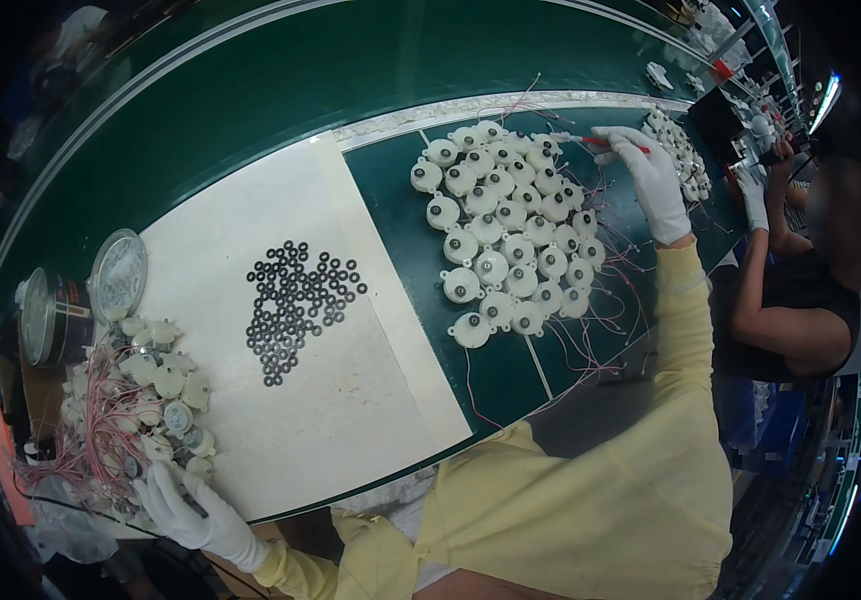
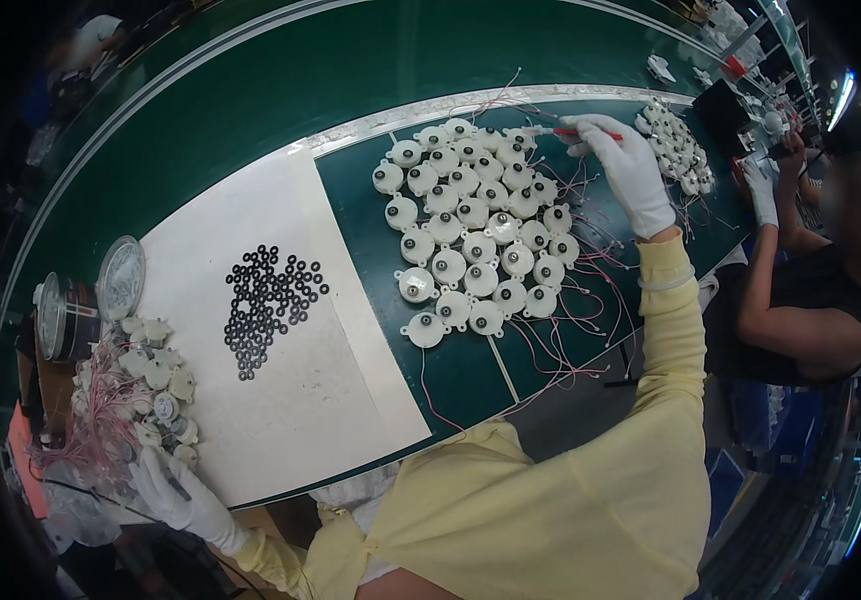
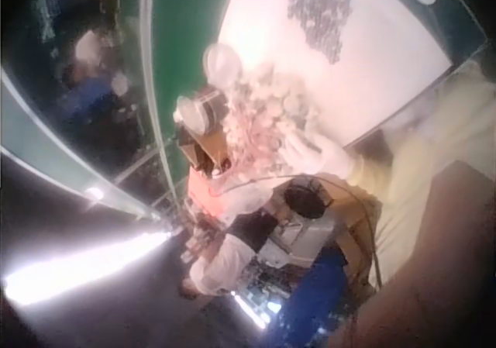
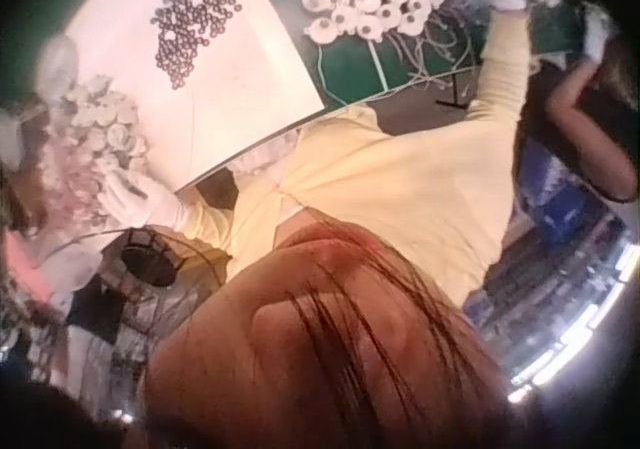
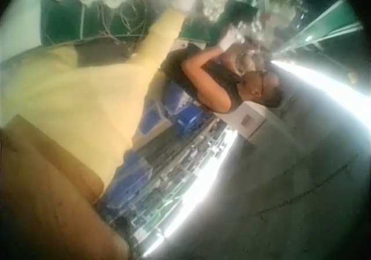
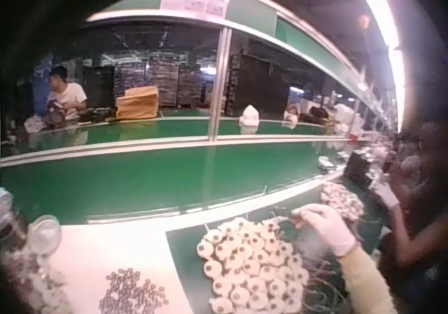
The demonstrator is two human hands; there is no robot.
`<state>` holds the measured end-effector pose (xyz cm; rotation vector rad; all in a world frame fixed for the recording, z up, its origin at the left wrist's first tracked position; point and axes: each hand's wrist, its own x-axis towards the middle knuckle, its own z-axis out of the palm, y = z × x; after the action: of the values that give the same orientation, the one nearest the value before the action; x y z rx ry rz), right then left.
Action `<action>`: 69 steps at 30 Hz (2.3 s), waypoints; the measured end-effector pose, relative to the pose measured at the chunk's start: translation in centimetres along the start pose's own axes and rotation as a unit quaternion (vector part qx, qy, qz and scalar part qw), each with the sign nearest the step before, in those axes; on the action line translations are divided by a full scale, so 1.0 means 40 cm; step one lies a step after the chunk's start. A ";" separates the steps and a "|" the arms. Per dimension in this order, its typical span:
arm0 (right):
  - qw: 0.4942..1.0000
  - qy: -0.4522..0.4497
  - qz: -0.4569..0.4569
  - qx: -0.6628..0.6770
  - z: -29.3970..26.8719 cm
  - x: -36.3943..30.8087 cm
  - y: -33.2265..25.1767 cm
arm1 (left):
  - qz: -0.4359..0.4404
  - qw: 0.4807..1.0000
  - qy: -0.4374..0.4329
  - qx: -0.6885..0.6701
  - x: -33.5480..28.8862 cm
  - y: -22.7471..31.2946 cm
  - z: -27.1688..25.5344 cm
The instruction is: The person applies a white paste from a small container onto the center of white circular electronic components using a red-handled brush. They work methodically across a batch of components arranged on a green workbench, occasionally dipping the brush into the container to reload the substance.
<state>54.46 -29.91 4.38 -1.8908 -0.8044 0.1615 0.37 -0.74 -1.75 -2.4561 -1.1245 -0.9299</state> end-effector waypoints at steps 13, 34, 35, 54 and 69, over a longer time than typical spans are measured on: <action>0.999 -0.006 -0.037 -0.026 0.035 -0.023 0.007 | -0.013 1.000 -0.001 -0.021 0.000 0.004 0.007; 1.000 -0.009 0.007 0.001 0.039 -0.004 -0.011 | -0.004 1.000 -0.005 -0.017 -0.002 -0.003 0.009; 1.000 -0.011 0.006 -0.005 0.038 -0.005 -0.011 | -0.005 1.000 -0.005 -0.017 -0.002 -0.004 0.008; 1.000 -0.018 0.013 -0.009 0.022 -0.050 0.008 | 0.000 1.000 -0.003 -0.021 -0.003 -0.004 0.008; 1.000 0.013 -0.016 0.007 0.008 -0.100 0.000 | -0.005 1.000 0.001 -0.018 0.002 0.001 0.007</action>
<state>51.24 -32.06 3.27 -1.8616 -0.8126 0.1219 0.55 -0.58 -1.93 -2.4794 -1.1302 -0.9619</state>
